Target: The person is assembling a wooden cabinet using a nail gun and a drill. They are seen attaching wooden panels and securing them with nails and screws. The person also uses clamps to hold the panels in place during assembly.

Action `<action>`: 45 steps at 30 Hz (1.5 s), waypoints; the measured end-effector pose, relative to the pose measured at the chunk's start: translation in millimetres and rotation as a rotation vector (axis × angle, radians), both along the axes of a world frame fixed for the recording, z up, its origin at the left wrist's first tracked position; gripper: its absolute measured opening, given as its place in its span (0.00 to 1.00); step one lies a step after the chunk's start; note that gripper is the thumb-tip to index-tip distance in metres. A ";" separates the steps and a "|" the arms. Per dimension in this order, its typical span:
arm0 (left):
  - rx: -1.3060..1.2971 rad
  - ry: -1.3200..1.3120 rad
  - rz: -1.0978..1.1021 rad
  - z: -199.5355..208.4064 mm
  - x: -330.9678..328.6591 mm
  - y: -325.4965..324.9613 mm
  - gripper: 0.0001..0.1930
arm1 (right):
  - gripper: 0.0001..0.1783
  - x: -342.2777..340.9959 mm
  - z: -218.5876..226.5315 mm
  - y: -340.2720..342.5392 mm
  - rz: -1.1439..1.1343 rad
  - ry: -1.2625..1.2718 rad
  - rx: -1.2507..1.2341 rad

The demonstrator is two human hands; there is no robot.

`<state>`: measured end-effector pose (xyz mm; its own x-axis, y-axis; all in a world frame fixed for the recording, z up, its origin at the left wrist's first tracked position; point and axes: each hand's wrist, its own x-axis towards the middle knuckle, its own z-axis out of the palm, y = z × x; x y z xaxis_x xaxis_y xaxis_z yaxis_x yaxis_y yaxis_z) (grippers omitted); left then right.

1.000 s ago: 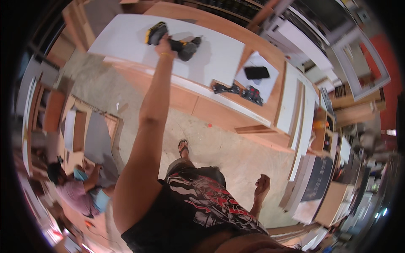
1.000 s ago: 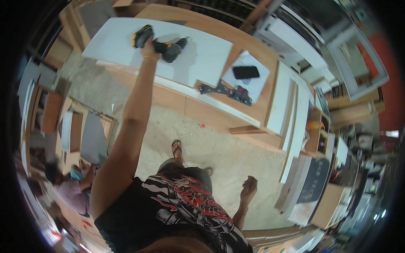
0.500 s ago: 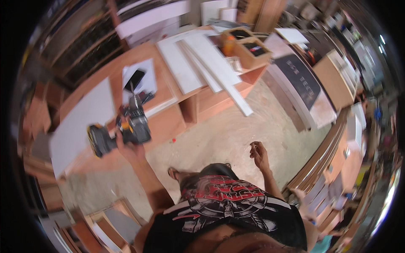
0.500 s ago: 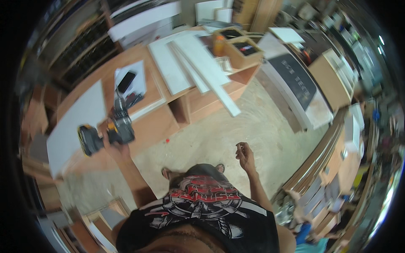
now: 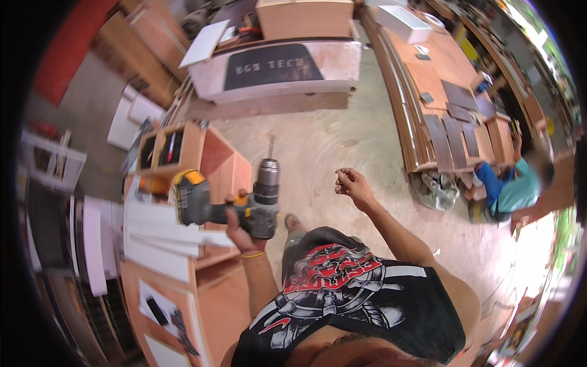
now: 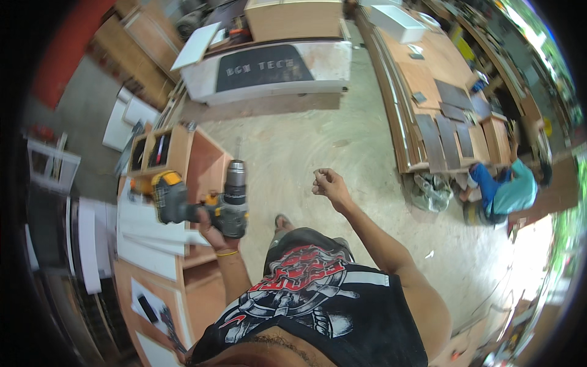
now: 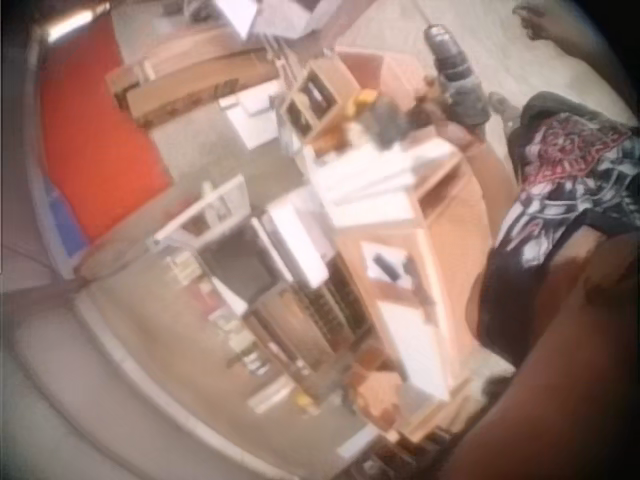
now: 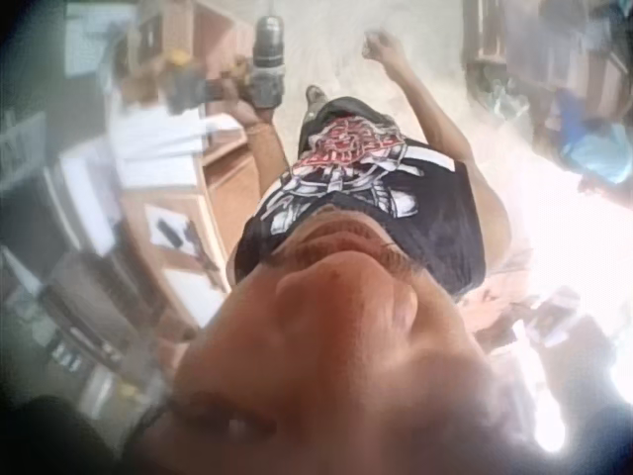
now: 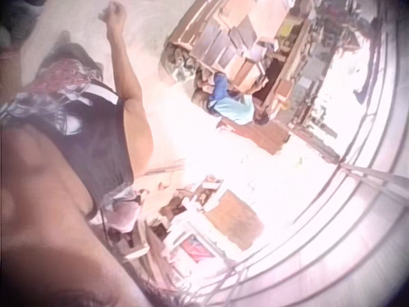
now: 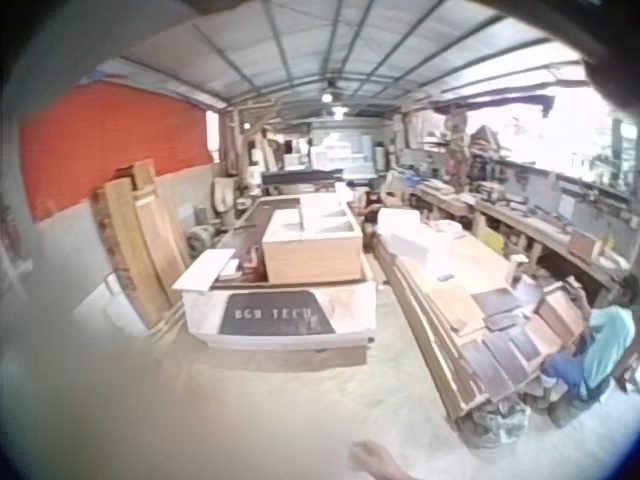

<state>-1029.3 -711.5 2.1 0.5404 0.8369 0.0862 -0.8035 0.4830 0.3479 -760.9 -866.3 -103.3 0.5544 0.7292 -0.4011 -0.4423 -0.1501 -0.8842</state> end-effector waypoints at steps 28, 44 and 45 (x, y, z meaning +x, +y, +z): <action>0.505 0.408 -0.336 0.1 533.7 279.0 0.15 | 0.09 464.8 72.1 302.8 -0.376 0.566 0.581; 0.404 0.395 -0.183 13.4 759.4 427.4 0.16 | 0.09 708.2 100.8 496.9 -0.251 0.388 0.383; 0.428 0.404 -0.165 11.8 772.5 440.4 0.16 | 0.09 719.2 105.2 510.6 -0.260 0.365 0.373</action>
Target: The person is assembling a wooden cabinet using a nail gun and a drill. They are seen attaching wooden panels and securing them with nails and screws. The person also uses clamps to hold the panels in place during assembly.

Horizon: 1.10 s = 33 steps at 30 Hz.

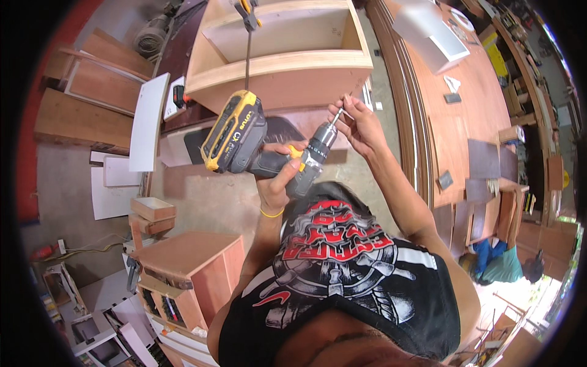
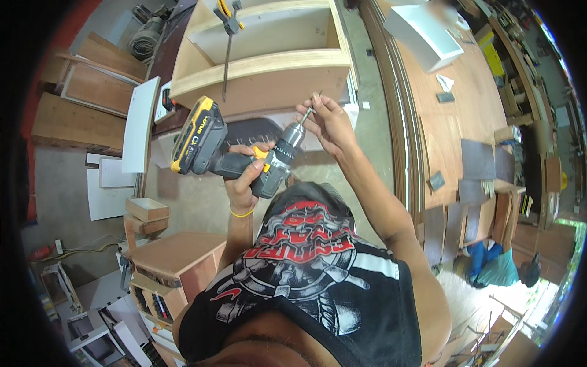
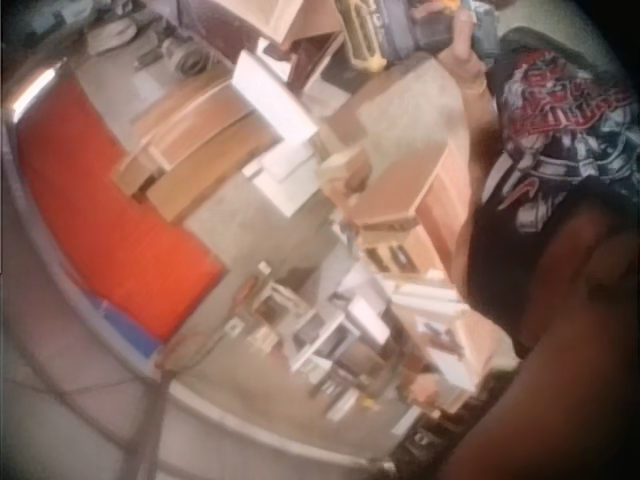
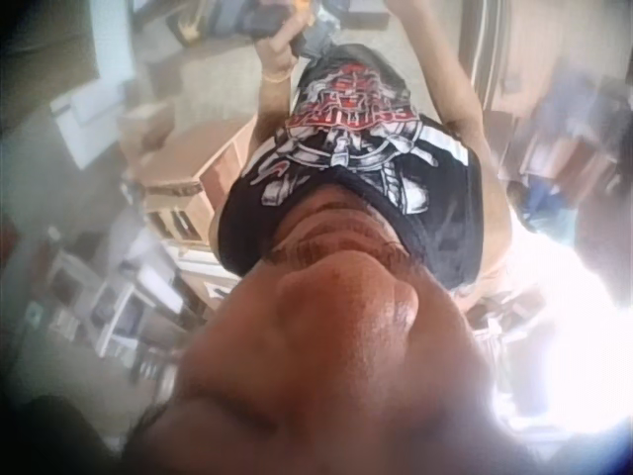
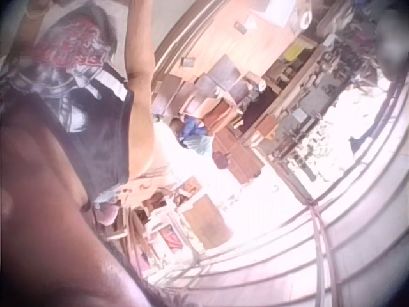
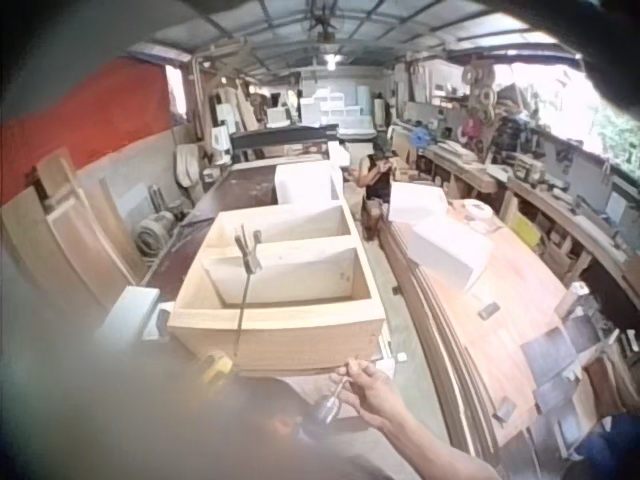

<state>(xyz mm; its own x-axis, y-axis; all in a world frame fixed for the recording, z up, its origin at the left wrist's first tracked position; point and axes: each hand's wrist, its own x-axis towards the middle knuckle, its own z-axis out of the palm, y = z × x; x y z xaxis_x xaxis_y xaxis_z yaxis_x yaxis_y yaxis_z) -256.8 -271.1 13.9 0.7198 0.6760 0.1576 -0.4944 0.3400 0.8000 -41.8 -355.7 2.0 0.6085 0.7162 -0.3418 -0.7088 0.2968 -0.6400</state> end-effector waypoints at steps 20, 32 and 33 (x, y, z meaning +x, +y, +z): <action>0.443 0.587 0.564 5.7 223.6 231.4 0.11 | 0.16 183.5 -55.8 356.9 0.391 0.133 -0.151; 0.364 0.483 0.617 -7.3 249.2 237.8 0.11 | 0.18 194.1 -52.1 361.9 0.395 0.195 -0.112; 0.365 0.486 0.612 -7.2 249.3 238.2 0.11 | 0.18 194.3 -53.4 362.6 0.392 0.197 -0.107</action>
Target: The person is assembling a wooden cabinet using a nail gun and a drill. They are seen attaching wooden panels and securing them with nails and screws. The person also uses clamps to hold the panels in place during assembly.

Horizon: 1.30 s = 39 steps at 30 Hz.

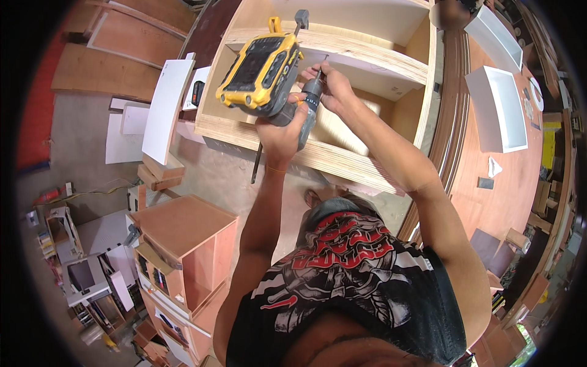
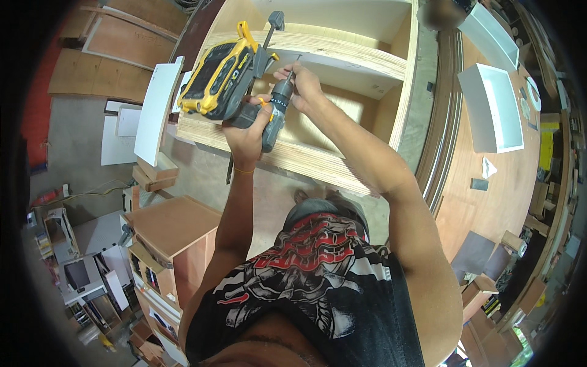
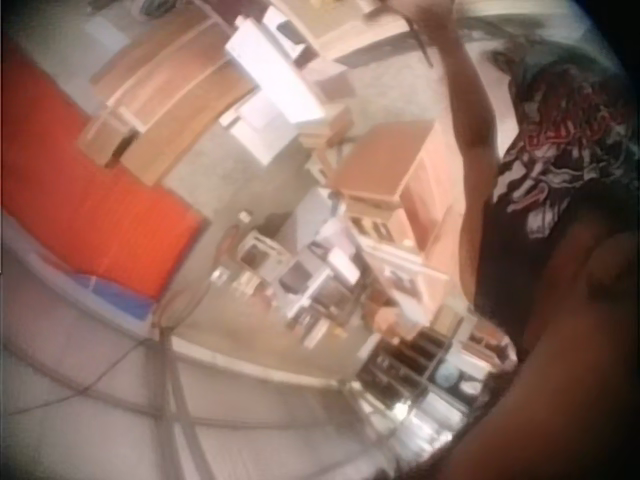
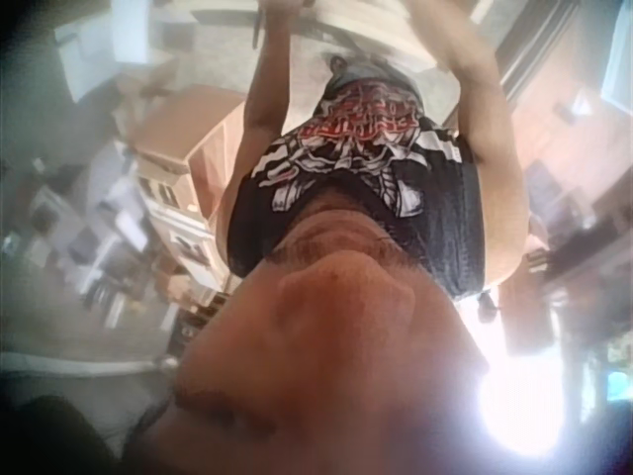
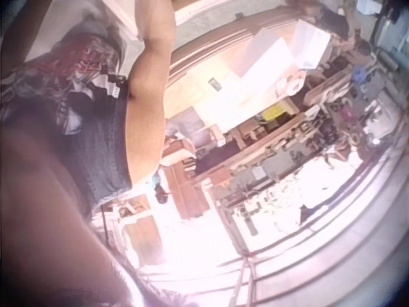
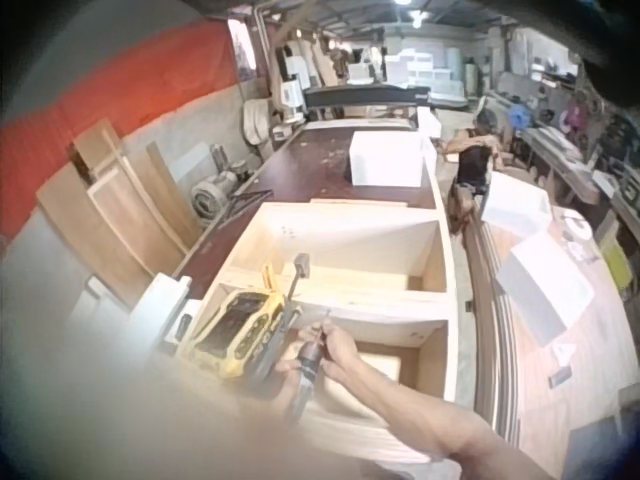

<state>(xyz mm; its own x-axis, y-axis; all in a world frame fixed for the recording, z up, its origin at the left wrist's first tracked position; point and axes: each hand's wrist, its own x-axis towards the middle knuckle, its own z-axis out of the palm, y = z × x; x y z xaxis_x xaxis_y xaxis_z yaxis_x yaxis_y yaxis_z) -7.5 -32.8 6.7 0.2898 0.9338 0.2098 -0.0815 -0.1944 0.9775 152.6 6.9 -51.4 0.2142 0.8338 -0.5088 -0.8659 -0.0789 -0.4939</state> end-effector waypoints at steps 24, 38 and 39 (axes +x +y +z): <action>-0.066 -0.037 -0.026 1.3 -4.8 3.0 0.14 | 0.17 -2.4 1.4 2.7 -0.056 -0.013 0.008; 0.020 -0.047 -0.009 -5.8 -0.5 8.2 0.09 | 0.20 -0.1 2.7 2.5 -0.026 0.014 -0.002; 0.021 -0.046 -0.007 -6.8 0.0 8.4 0.09 | 0.20 0.1 3.2 3.4 -0.018 0.013 0.007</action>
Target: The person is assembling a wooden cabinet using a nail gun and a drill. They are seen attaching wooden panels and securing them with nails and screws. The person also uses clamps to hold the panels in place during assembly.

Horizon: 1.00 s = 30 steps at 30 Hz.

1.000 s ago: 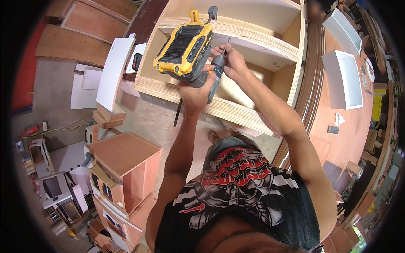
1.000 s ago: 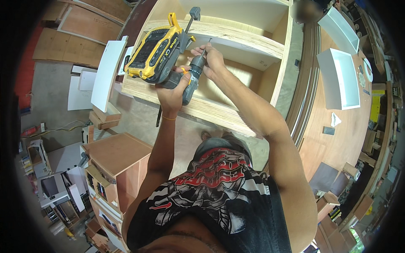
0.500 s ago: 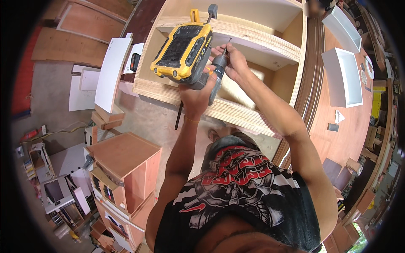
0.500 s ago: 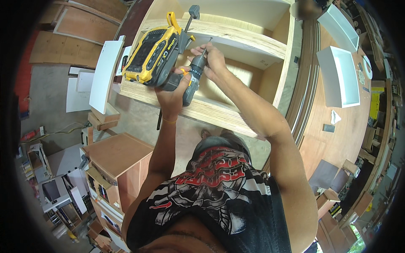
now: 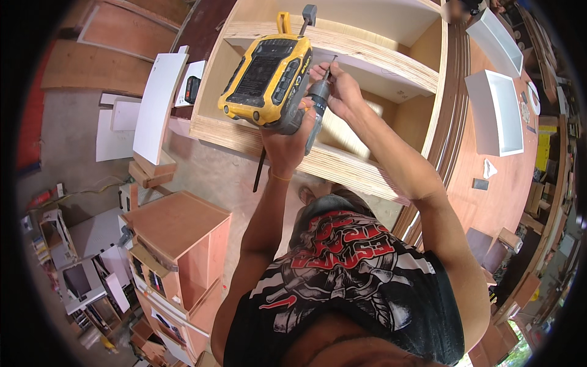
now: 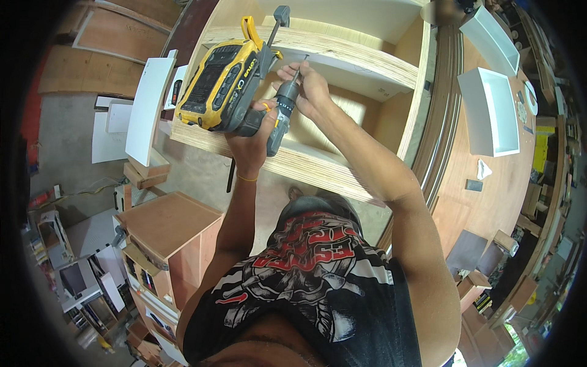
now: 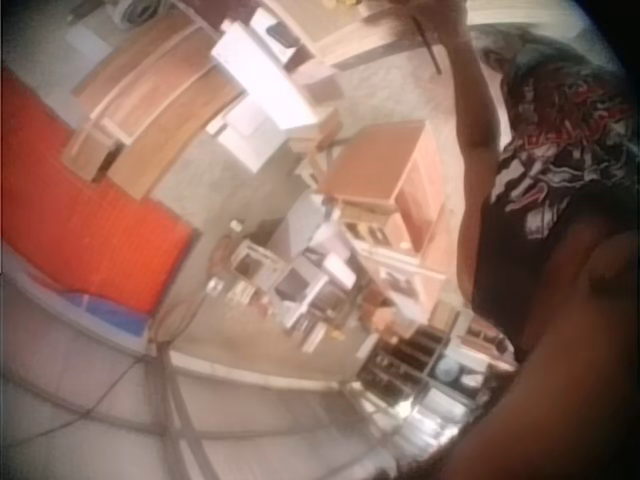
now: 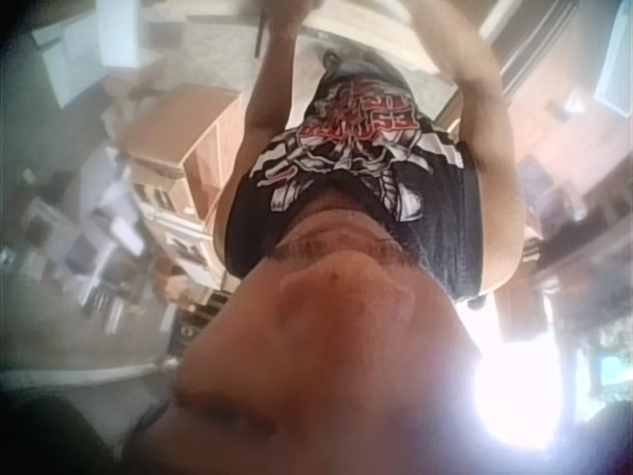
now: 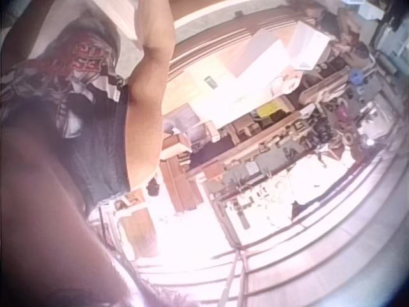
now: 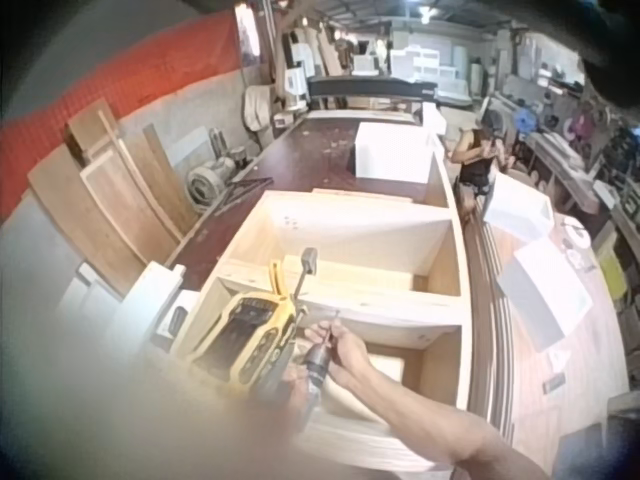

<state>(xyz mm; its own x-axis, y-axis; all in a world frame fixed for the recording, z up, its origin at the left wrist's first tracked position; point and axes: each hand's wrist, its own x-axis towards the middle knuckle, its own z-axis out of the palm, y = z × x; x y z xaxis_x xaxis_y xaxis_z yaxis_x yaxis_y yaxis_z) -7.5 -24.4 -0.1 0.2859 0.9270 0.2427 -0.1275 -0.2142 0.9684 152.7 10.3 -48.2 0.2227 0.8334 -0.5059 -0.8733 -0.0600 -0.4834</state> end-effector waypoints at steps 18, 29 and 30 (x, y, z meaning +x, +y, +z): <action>-0.052 0.051 0.050 -1.1 4.1 -5.9 0.11 | 0.20 6.5 -6.3 0.1 0.008 -0.028 -0.024; 0.002 0.052 0.024 -6.0 1.9 -1.5 0.12 | 0.38 129.8 43.9 -69.3 0.113 -2.461 -0.055; 0.021 0.055 0.003 -6.8 2.6 0.3 0.12 | 0.42 149.8 40.1 -72.9 0.158 -2.576 -0.095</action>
<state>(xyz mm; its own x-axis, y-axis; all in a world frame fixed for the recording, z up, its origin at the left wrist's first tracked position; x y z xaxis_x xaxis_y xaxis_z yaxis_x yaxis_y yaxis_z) -4.9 -24.1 -7.0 0.2963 0.9229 0.2457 -0.0734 -0.2345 0.9693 302.4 -62.6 -8.1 0.1108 0.8951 0.4319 0.9938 -0.1016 -0.0443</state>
